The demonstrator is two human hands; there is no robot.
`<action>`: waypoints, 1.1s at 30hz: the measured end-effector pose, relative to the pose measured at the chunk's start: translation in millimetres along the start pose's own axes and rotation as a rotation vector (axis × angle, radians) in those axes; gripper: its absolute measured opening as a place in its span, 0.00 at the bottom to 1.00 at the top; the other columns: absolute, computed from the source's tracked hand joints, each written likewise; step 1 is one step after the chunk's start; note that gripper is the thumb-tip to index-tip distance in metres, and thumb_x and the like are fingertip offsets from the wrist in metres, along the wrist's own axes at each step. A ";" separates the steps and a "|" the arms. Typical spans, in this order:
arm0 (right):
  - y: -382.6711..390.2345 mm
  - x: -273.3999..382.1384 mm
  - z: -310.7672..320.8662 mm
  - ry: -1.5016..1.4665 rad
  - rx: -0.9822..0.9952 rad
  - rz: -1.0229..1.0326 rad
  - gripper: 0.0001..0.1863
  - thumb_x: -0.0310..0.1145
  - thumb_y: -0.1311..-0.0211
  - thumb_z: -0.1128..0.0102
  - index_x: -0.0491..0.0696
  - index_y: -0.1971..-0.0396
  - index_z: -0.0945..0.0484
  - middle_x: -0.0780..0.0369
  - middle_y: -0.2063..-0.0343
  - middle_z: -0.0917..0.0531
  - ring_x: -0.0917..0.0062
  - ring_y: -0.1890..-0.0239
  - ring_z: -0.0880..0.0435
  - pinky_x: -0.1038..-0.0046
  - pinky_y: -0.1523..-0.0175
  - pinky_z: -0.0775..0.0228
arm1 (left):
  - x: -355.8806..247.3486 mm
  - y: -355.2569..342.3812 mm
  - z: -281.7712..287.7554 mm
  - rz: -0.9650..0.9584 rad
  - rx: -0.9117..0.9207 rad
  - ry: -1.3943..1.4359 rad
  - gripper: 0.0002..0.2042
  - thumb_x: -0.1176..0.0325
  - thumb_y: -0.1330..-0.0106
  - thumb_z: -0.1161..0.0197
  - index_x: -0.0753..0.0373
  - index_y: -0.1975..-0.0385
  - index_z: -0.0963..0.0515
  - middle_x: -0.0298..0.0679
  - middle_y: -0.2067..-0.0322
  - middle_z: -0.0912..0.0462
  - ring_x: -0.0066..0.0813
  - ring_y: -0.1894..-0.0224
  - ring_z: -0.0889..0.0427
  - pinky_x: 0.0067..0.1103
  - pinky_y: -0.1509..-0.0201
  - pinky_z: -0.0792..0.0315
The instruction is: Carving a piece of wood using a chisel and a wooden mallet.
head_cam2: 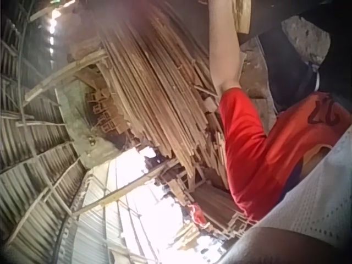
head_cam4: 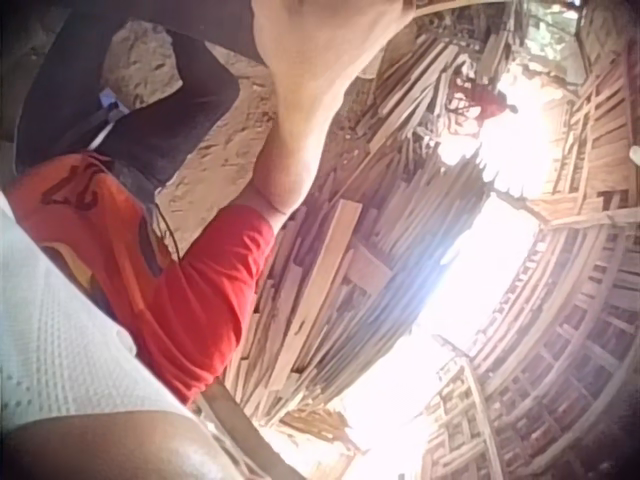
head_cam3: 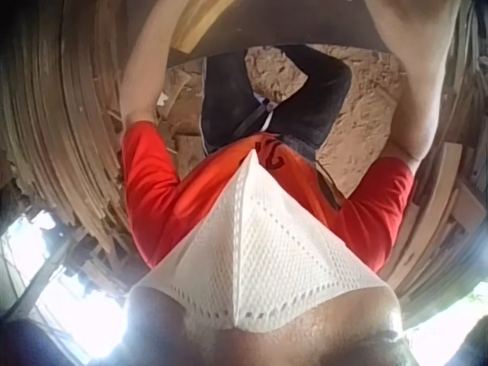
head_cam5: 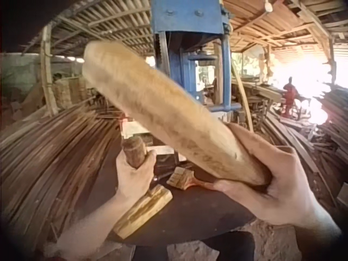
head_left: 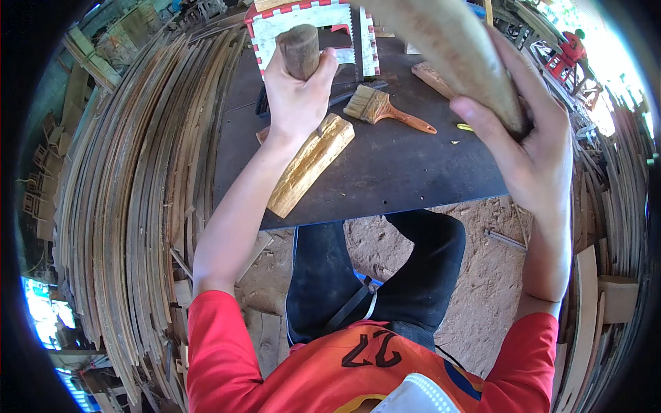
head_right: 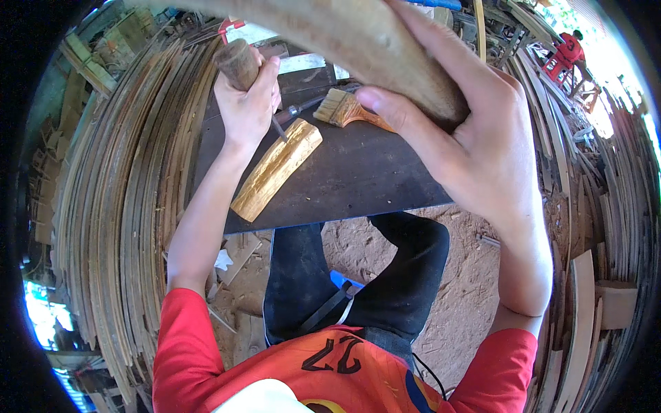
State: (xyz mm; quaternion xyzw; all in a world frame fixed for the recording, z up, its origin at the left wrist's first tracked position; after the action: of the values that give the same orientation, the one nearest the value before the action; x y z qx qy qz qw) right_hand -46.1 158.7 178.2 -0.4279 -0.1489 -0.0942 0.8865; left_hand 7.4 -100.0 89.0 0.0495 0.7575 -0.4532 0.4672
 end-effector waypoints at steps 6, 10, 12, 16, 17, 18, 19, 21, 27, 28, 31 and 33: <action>0.8 -3.8 -34.9 0.006 0.210 0.029 0.37 0.43 0.39 0.26 0.45 0.32 0.28 0.51 0.50 0.14 0.71 0.51 0.14 0.69 0.44 0.24 | 17.8 -21.5 29.9 0.084 -0.013 0.139 0.08 0.79 0.32 0.40 0.60 0.71 0.30 0.30 0.84 0.28 0.14 0.88 0.32 0.16 0.87 0.41; 1.0 -14.5 -23.7 -0.086 0.095 -0.086 0.37 0.40 0.38 0.27 0.44 0.31 0.30 0.57 0.60 0.14 0.80 0.72 0.19 0.77 0.66 0.28 | 12.3 -22.7 29.8 0.150 -0.064 0.196 0.07 0.76 0.29 0.41 0.58 0.70 0.31 0.28 0.86 0.35 0.17 0.89 0.38 0.18 0.86 0.45; 1.8 -21.3 -22.8 -0.151 0.071 -0.156 0.37 0.39 0.37 0.28 0.43 0.31 0.30 0.60 0.65 0.15 0.86 0.80 0.25 0.81 0.75 0.35 | 33.2 -30.4 48.1 0.211 -0.116 0.226 0.07 0.75 0.30 0.41 0.57 0.69 0.31 0.28 0.86 0.35 0.17 0.88 0.39 0.18 0.86 0.46; 13.8 -35.6 -36.3 -0.266 0.084 -0.225 0.34 0.39 0.40 0.26 0.38 0.37 0.26 0.52 0.55 0.13 0.76 0.53 0.15 0.72 0.44 0.26 | 50.2 -28.9 91.5 0.285 -0.287 0.314 0.10 0.74 0.33 0.40 0.55 0.75 0.33 0.27 0.86 0.37 0.17 0.88 0.40 0.18 0.86 0.48; 22.0 -44.0 -42.0 -0.279 0.086 -0.245 0.35 0.38 0.40 0.26 0.38 0.36 0.27 0.53 0.56 0.13 0.76 0.54 0.15 0.72 0.45 0.26 | 53.0 -28.1 98.6 0.291 -0.306 0.327 0.10 0.74 0.34 0.40 0.55 0.75 0.33 0.27 0.86 0.38 0.18 0.88 0.40 0.18 0.86 0.48; 29.4 -52.2 -47.5 -0.292 0.089 -0.266 0.35 0.37 0.39 0.26 0.38 0.36 0.27 0.53 0.57 0.13 0.76 0.56 0.15 0.72 0.47 0.25 | 49.2 -28.5 107.7 0.244 -0.331 0.326 0.09 0.74 0.34 0.41 0.55 0.72 0.33 0.28 0.86 0.38 0.18 0.87 0.40 0.18 0.86 0.47; 42.8 -67.0 -52.4 -0.293 0.084 -0.307 0.35 0.37 0.39 0.26 0.39 0.35 0.28 0.54 0.59 0.13 0.77 0.60 0.15 0.73 0.51 0.24 | 36.7 -29.6 100.9 0.198 -0.282 0.349 0.08 0.75 0.34 0.41 0.55 0.72 0.33 0.28 0.85 0.38 0.18 0.87 0.39 0.19 0.85 0.46; 69.7 -87.1 -69.9 -0.442 0.127 -0.558 0.34 0.35 0.36 0.28 0.40 0.33 0.29 0.61 0.68 0.16 0.84 0.76 0.21 0.79 0.70 0.28 | 8.1 -28.4 98.7 0.112 -0.288 0.327 0.07 0.76 0.33 0.42 0.56 0.71 0.31 0.28 0.84 0.38 0.19 0.86 0.39 0.20 0.85 0.45; 108.6 -121.0 -97.4 -0.562 0.052 -0.723 0.33 0.34 0.34 0.31 0.41 0.31 0.31 0.65 0.75 0.20 0.88 0.82 0.28 0.80 0.78 0.36 | -29.4 -15.6 56.1 -0.032 -0.142 0.282 0.07 0.78 0.31 0.43 0.57 0.61 0.32 0.30 0.84 0.36 0.19 0.87 0.37 0.20 0.86 0.43; 110.7 -123.5 -97.2 -0.560 0.049 -0.738 0.33 0.34 0.34 0.31 0.41 0.31 0.31 0.65 0.75 0.20 0.88 0.82 0.28 0.80 0.78 0.36 | -31.6 -11.5 47.8 -0.056 -0.114 0.258 0.07 0.78 0.31 0.44 0.57 0.61 0.32 0.30 0.84 0.36 0.19 0.87 0.36 0.20 0.86 0.43; 112.5 -122.2 -94.1 -0.529 0.059 -0.738 0.34 0.35 0.33 0.31 0.41 0.31 0.31 0.65 0.75 0.20 0.88 0.82 0.28 0.79 0.77 0.35 | -30.1 2.0 30.2 -0.071 -0.057 0.255 0.08 0.81 0.31 0.43 0.59 0.62 0.33 0.32 0.83 0.33 0.19 0.87 0.34 0.20 0.87 0.41; 109.8 -118.6 -90.2 -0.506 0.072 -0.718 0.34 0.35 0.34 0.31 0.41 0.31 0.31 0.64 0.75 0.20 0.87 0.82 0.27 0.79 0.77 0.35 | -24.8 8.3 23.2 -0.078 -0.025 0.284 0.09 0.84 0.31 0.42 0.60 0.63 0.33 0.32 0.84 0.31 0.17 0.88 0.32 0.19 0.88 0.39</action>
State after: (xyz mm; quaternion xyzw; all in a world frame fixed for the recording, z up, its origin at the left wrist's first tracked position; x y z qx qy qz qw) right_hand -108.5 160.0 4.0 -0.3276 -0.5035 -0.2834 0.7475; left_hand 40.7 -103.5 98.8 0.0779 0.8231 -0.4497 0.3379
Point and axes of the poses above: each hand's wrist, its own y-axis away from the middle knuckle, its own z-axis out of the back of the hand, x = y × z, the point moved 10 cm from there along -y, towards the middle knuckle
